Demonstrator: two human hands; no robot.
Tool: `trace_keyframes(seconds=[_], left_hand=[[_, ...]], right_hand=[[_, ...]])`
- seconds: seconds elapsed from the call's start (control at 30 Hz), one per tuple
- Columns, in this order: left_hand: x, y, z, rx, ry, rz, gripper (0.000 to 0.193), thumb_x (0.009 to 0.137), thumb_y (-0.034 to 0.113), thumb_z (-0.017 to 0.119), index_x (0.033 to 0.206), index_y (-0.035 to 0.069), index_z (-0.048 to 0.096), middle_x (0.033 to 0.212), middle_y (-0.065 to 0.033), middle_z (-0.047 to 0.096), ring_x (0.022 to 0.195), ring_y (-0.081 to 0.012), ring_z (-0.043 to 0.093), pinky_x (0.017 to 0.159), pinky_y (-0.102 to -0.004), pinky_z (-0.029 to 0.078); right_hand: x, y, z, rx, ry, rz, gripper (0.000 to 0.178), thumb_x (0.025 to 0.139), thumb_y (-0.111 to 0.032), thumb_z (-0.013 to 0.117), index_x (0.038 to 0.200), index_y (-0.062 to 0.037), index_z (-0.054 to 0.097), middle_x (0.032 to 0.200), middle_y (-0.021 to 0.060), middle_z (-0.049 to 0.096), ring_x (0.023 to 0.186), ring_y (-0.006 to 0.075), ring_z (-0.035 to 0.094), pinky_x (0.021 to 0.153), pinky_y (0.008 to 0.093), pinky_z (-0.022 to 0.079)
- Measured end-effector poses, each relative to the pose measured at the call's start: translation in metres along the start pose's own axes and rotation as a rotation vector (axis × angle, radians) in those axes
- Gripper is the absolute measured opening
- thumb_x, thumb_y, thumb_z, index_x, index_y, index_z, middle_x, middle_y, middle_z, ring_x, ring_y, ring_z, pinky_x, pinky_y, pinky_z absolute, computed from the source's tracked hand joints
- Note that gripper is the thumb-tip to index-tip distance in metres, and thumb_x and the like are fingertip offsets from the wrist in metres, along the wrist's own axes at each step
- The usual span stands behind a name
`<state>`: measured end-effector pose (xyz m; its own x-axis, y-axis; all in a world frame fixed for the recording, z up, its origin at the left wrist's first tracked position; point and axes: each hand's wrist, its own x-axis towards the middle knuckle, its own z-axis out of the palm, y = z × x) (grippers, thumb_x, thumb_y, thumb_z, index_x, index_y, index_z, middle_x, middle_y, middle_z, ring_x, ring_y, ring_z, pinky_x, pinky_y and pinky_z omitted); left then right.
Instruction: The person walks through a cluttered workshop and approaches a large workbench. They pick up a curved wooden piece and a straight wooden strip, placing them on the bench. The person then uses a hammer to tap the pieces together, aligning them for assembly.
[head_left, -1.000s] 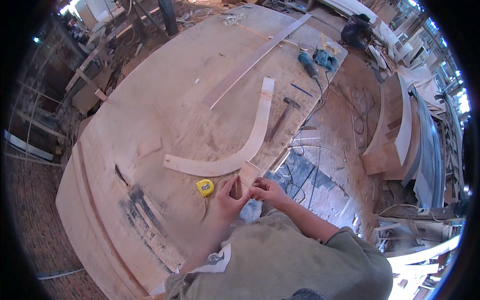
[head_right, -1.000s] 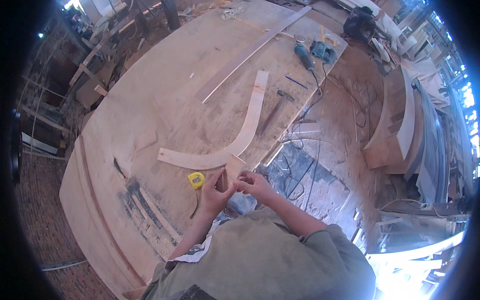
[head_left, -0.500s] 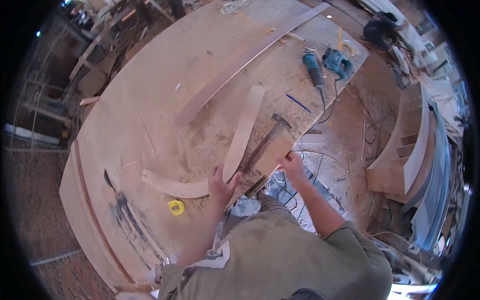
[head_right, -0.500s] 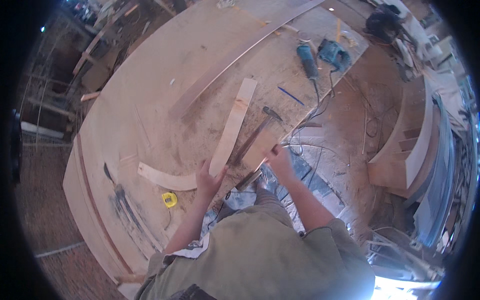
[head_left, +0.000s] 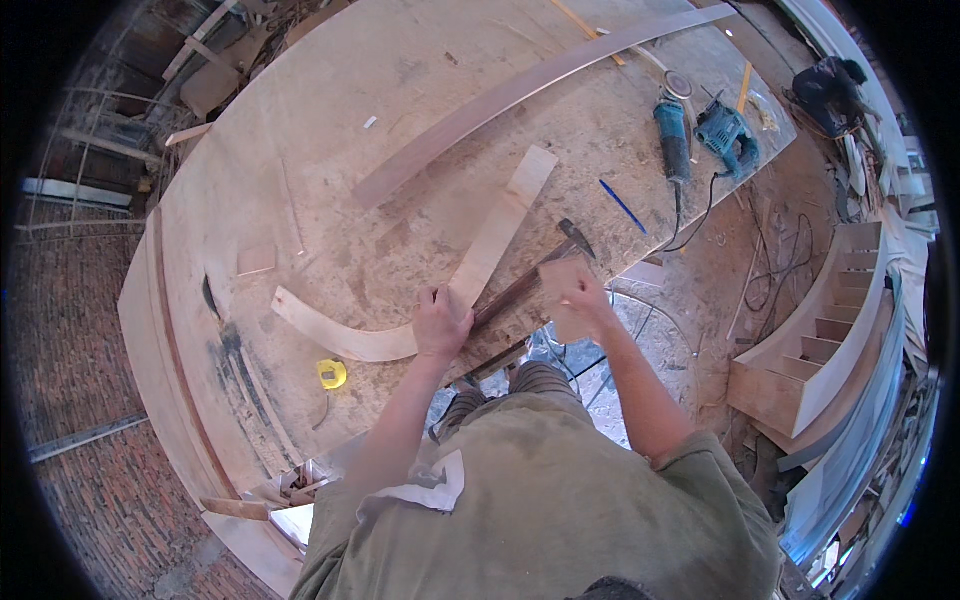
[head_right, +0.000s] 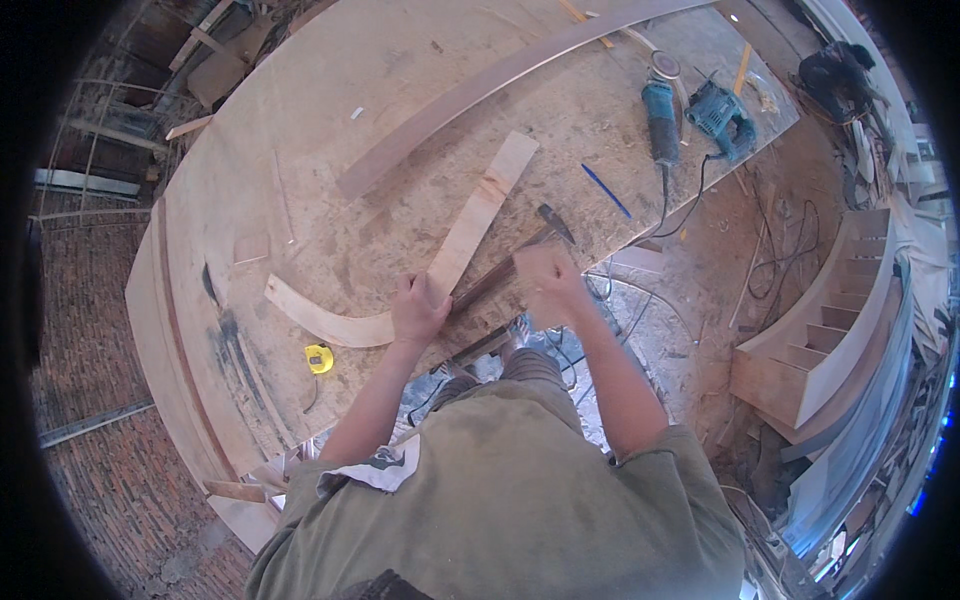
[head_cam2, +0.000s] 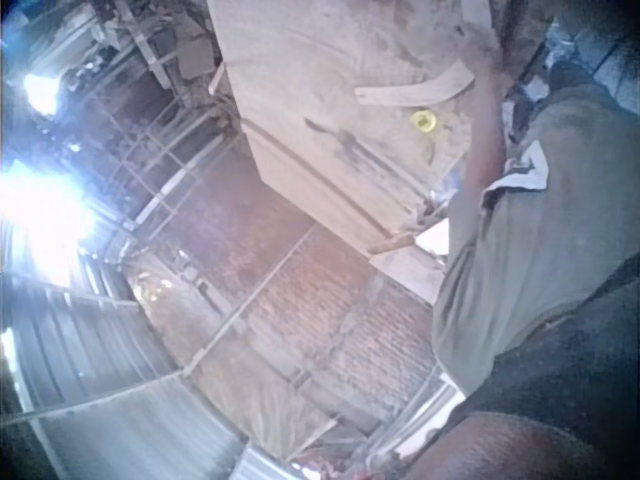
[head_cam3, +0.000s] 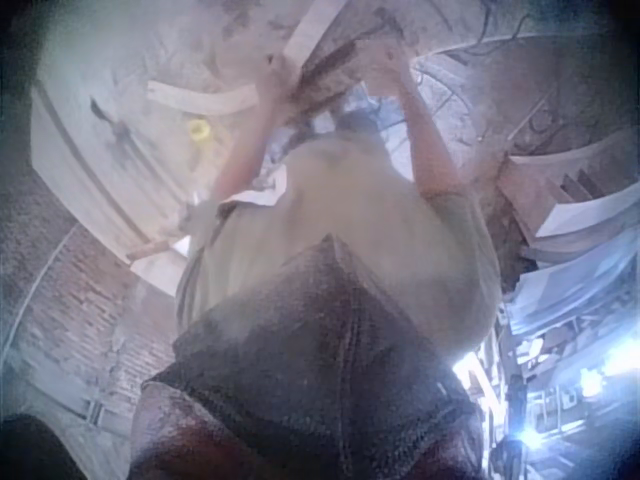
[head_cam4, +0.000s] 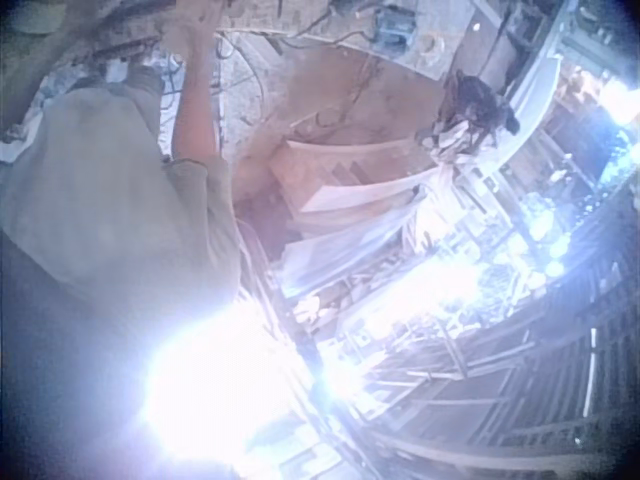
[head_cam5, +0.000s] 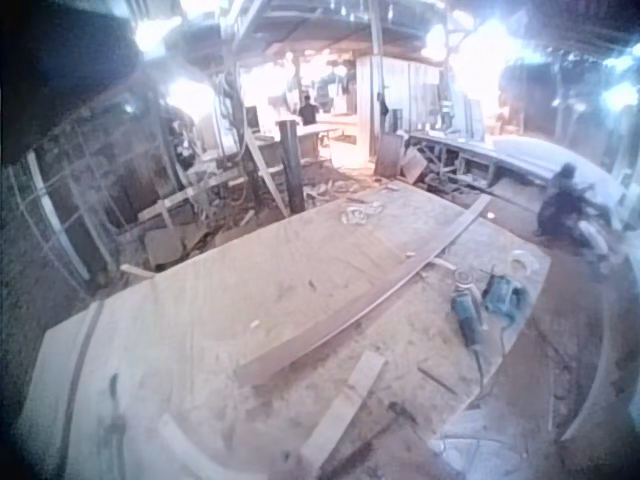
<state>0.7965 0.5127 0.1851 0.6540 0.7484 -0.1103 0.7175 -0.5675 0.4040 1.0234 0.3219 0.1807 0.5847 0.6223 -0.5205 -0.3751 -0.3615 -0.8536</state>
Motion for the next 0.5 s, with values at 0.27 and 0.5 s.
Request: trace_keyframes(seconds=[0.27, 0.5], left_hand=[[0.013, -0.002, -0.005, -0.013, -0.085, -0.037, 0.059, 0.066, 0.033, 0.082, 0.112, 0.003, 0.059, 0.115, -0.0197, 0.059, 0.107, -0.0399, 0.062, 0.090, -0.0483, 0.054], [0.012, 0.020, -0.047, -0.164, -0.039, -0.053, 0.059, 0.065, 0.031, 0.084, 0.108, 0.001, 0.057, 0.106, -0.0234, 0.062, 0.103, -0.0429, 0.061, 0.088, -0.0495, 0.053]], right_hand=[[0.038, 0.007, 0.040, -0.678, 0.004, -0.256, 0.062, 0.080, -0.040, 0.072, 0.128, -0.0035, 0.061, 0.118, 0.0211, 0.070, 0.111, 0.0400, 0.067, 0.094, 0.0445, 0.053], [0.044, -0.014, 0.040, -0.774, 0.065, -0.212, 0.055, 0.080, -0.046, 0.072, 0.116, -0.0039, 0.069, 0.111, 0.0244, 0.071, 0.109, 0.0419, 0.067, 0.093, 0.0459, 0.053]])
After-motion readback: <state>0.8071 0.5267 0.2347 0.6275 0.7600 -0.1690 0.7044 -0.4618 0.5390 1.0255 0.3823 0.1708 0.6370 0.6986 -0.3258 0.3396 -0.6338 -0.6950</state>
